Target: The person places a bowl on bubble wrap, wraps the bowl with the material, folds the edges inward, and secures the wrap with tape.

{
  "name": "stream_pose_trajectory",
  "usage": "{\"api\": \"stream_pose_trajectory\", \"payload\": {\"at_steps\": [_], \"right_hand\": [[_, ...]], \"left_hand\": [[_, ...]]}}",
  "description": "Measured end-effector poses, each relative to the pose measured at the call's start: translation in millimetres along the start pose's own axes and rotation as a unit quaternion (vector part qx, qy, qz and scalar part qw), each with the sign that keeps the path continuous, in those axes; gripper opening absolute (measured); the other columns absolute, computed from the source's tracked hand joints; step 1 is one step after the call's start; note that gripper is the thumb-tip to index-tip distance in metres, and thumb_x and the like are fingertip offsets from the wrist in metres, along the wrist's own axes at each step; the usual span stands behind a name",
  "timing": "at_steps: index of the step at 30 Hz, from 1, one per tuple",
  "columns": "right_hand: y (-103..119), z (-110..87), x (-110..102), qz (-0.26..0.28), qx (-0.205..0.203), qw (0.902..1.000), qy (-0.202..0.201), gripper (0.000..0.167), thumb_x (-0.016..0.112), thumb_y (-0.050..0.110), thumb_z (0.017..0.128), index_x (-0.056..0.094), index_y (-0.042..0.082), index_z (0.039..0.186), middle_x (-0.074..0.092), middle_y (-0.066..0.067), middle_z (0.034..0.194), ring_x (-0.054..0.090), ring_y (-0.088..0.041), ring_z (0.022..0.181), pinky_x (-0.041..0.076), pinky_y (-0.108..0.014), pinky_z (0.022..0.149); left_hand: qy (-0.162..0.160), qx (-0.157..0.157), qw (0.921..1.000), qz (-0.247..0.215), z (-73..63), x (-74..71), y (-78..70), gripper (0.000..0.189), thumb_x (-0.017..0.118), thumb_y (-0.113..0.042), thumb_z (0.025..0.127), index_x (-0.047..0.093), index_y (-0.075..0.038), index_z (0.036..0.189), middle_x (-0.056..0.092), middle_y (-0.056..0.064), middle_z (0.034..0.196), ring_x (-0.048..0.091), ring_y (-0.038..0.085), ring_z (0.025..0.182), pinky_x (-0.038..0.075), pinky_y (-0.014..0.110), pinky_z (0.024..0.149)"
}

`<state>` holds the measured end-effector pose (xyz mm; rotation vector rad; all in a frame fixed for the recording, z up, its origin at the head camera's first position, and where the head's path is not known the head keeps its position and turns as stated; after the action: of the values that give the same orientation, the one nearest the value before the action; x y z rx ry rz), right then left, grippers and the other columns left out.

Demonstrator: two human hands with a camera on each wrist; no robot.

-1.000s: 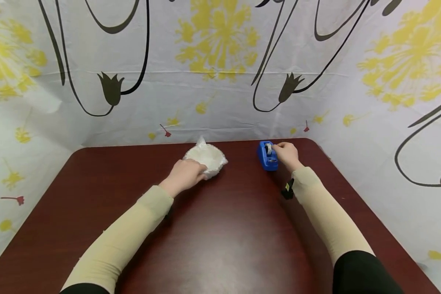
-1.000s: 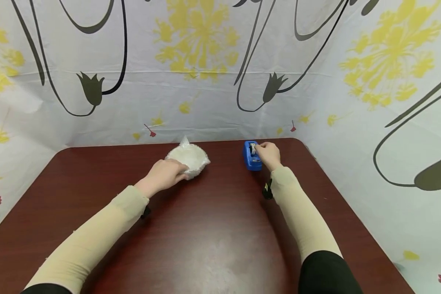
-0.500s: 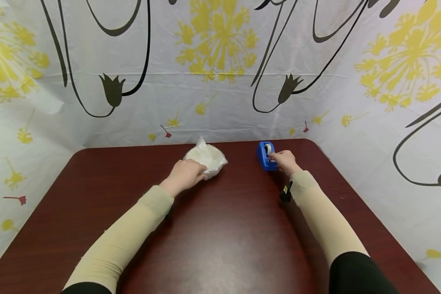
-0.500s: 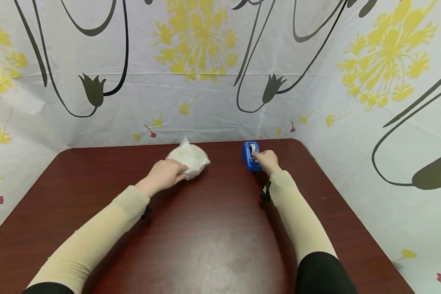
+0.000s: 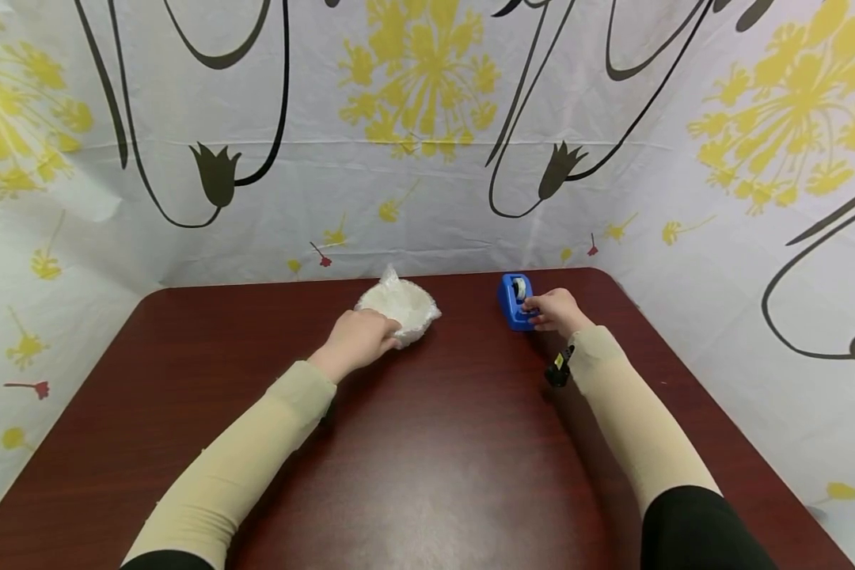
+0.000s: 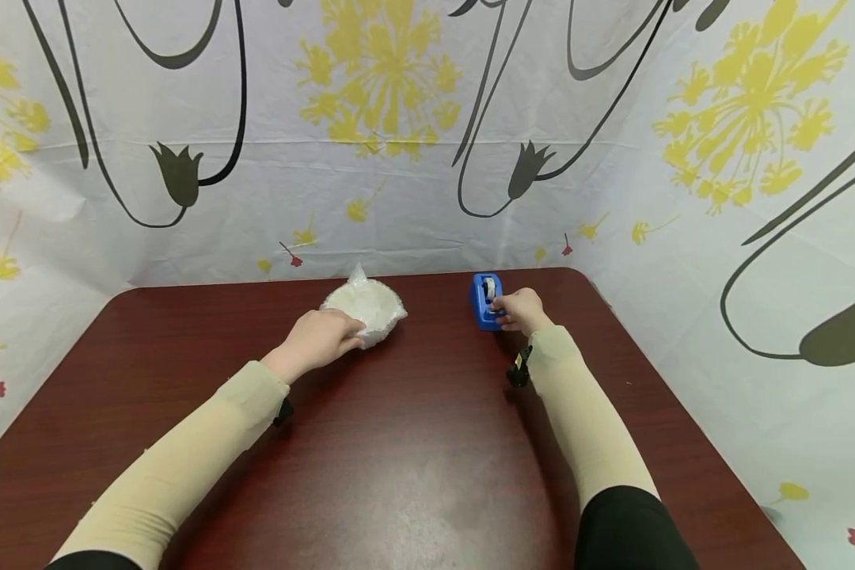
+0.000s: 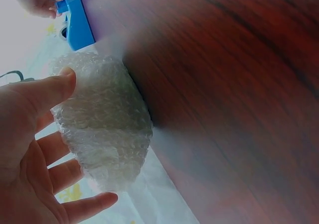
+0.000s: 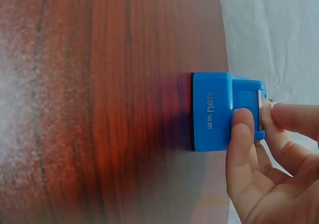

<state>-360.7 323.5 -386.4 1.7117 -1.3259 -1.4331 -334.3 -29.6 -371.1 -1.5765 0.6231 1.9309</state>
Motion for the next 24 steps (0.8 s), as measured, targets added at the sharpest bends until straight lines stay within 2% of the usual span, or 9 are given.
{"api": "stream_pose_trajectory", "payload": {"at_steps": [6, 10, 13, 18, 24], "right_hand": [[-0.6, 0.6, -3.3, 0.027, 0.008, 0.9994, 0.023, 0.031, 0.056, 0.015, 0.098, 0.061, -0.012, 0.114, 0.067, -0.012, 0.09, 0.065, -0.016, 0.069, 0.057, -0.034, 0.071], [1.0, -2.2, -4.1, 0.069, 0.004, 0.9958, 0.059, 0.033, 0.048, 0.018, 0.103, 0.055, -0.011, 0.117, 0.064, -0.015, 0.102, 0.068, -0.02, 0.078, 0.055, -0.039, 0.082], [2.0, -5.0, -3.0, 0.082, -0.001, 0.9929, 0.087, 0.033, 0.043, 0.02, 0.105, 0.052, -0.009, 0.117, 0.06, -0.021, 0.115, 0.068, -0.023, 0.087, 0.05, -0.044, 0.091], [-0.5, -7.7, -1.5, 0.084, -0.012, 0.9914, 0.1, 0.028, 0.041, 0.019, 0.104, 0.052, -0.007, 0.105, 0.047, -0.03, 0.135, 0.066, -0.026, 0.098, 0.044, -0.046, 0.098], [-7.9, -13.6, -1.8, 0.127, -0.053, 0.9821, 0.129, 0.031, 0.04, 0.017, 0.105, 0.058, 0.0, 0.086, 0.034, -0.027, 0.149, 0.062, -0.023, 0.106, 0.037, -0.046, 0.104]], "left_hand": [[-0.003, 0.001, 1.0, -0.006, -0.2, -1.0, -1.8, 0.015, 0.067, -0.035, 0.091, 0.072, -0.022, 0.096, 0.071, 0.0, 0.091, 0.066, 0.023, 0.089, 0.052, 0.046, 0.07], [-0.008, -0.003, 0.9999, -0.013, 0.0, -2.4, -2.3, 0.015, 0.068, -0.035, 0.09, 0.072, -0.022, 0.096, 0.071, 0.001, 0.092, 0.066, 0.024, 0.09, 0.052, 0.045, 0.072], [-0.006, -0.005, 0.9998, -0.02, 0.3, -2.6, -2.9, 0.015, 0.068, -0.035, 0.09, 0.073, -0.022, 0.097, 0.071, 0.002, 0.093, 0.066, 0.024, 0.091, 0.052, 0.044, 0.075], [-0.002, -0.004, 0.9995, -0.03, 0.2, -2.1, -3.3, 0.018, 0.068, -0.034, 0.091, 0.073, -0.021, 0.101, 0.071, 0.002, 0.096, 0.066, 0.025, 0.093, 0.052, 0.044, 0.078], [-0.001, -0.017, 0.9993, -0.034, 0.3, 2.0, 0.4, 0.018, 0.068, -0.034, 0.091, 0.074, -0.022, 0.103, 0.071, 0.002, 0.099, 0.065, 0.024, 0.095, 0.051, 0.044, 0.08]]}}
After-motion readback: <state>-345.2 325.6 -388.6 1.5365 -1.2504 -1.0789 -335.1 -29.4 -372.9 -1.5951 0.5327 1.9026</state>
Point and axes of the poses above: each hand's wrist, its own z-axis towards the middle knuckle, its own x-axis out of the palm, y = z × x, the point moved 5 cm from there along z, towards the middle knuckle
